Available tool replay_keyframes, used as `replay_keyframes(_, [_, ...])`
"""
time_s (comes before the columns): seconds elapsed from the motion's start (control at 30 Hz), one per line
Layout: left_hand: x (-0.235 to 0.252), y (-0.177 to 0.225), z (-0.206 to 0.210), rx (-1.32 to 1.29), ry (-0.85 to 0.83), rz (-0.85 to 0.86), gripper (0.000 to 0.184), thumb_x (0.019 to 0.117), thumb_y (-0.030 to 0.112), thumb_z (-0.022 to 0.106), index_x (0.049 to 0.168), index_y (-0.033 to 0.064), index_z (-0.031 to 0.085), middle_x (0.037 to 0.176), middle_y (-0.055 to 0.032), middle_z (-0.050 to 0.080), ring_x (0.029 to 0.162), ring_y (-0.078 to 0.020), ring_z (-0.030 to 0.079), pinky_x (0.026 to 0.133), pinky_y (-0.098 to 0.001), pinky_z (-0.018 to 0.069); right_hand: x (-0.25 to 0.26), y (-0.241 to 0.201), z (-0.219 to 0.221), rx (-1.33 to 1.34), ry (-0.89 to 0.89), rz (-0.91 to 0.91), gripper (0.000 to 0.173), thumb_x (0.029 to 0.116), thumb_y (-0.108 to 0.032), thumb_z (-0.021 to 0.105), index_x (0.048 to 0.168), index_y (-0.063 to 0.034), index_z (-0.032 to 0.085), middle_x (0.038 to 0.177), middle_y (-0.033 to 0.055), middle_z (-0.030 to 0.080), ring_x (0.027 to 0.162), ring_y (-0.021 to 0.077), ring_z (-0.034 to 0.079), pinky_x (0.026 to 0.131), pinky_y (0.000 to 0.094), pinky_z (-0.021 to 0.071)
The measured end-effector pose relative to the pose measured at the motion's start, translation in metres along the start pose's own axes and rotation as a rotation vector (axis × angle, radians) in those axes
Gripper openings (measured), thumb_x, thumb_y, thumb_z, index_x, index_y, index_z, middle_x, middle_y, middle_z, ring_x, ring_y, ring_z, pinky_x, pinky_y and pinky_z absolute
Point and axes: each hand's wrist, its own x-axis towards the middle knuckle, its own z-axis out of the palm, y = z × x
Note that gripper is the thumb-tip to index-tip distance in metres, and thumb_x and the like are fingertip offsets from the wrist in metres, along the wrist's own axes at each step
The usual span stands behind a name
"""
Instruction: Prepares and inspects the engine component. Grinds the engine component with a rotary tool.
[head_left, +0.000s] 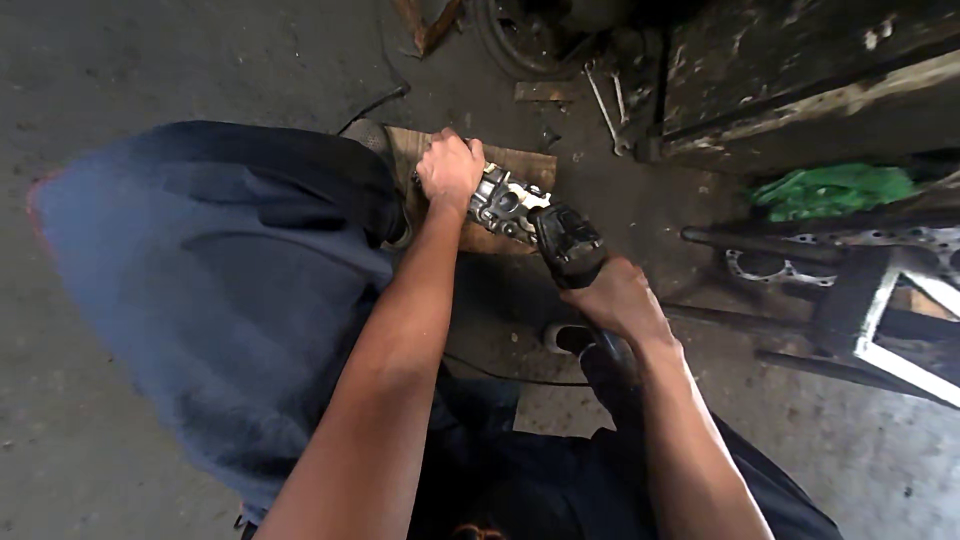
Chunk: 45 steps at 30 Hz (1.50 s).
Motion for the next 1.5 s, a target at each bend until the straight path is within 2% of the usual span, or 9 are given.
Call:
replay_keyframes(0.13, [0.001,-0.001,0.001,-0.004,0.005,0.000,0.053,0.1024,0.048,0.042,0.127,0.0061,0.065,0.128,-0.0171,0.067,0.116,-0.0356,0.067,0.090,-0.0585,0.0536,0.013,0.004,0.008,0.012,0.007,-0.015,0.081,0.0729,-0.043,0.088,0.136,-0.0038,0.056,0.114,0.0244,0.068,0.109,0.0431,0.066,0.091,0.0657,0.0511])
replay_keyframes(0.37, [-0.001,0.000,0.000,0.012,0.007,0.000,0.051,0.1024,0.046,0.043,0.125,0.0066,0.065,0.125,-0.0160,0.069,0.115,-0.0341,0.067,0.089,-0.0565,0.0540,0.018,-0.002,0.014,-0.026,-0.001,0.006,0.081,0.0759,-0.044,0.086,0.138,-0.0031,0.053,0.116,0.0248,0.068,0.111,0.0427,0.066,0.092,0.0633,0.0514])
replay_keyframes(0.8, [0.000,0.001,0.000,0.018,-0.006,-0.010,0.051,0.1030,0.047,0.043,0.125,0.0069,0.065,0.125,-0.0157,0.069,0.115,-0.0336,0.067,0.090,-0.0574,0.0534,0.027,-0.002,0.026,-0.022,0.032,0.008,0.083,0.0751,-0.042,0.087,0.141,-0.0058,0.052,0.115,0.0246,0.068,0.110,0.0437,0.067,0.090,0.0636,0.0526])
replay_keyframes(1.37, [0.001,-0.001,0.001,0.008,0.006,-0.001,0.051,0.1026,0.046,0.042,0.125,0.0072,0.065,0.123,-0.0160,0.069,0.114,-0.0346,0.068,0.090,-0.0573,0.0533,0.019,-0.006,0.023,-0.066,0.005,0.009,0.089,0.0761,-0.044,0.085,0.148,-0.0085,0.047,0.117,0.0244,0.068,0.110,0.0433,0.067,0.091,0.0625,0.0526])
replay_keyframes(1.5, [0.000,0.000,0.002,0.006,0.014,0.006,0.051,0.1029,0.046,0.042,0.124,0.0062,0.066,0.122,-0.0164,0.070,0.114,-0.0344,0.068,0.089,-0.0575,0.0536,0.015,-0.009,0.022,-0.045,0.005,0.018,0.085,0.0763,-0.042,0.086,0.145,-0.0070,0.049,0.117,0.0250,0.068,0.110,0.0433,0.067,0.091,0.0618,0.0527])
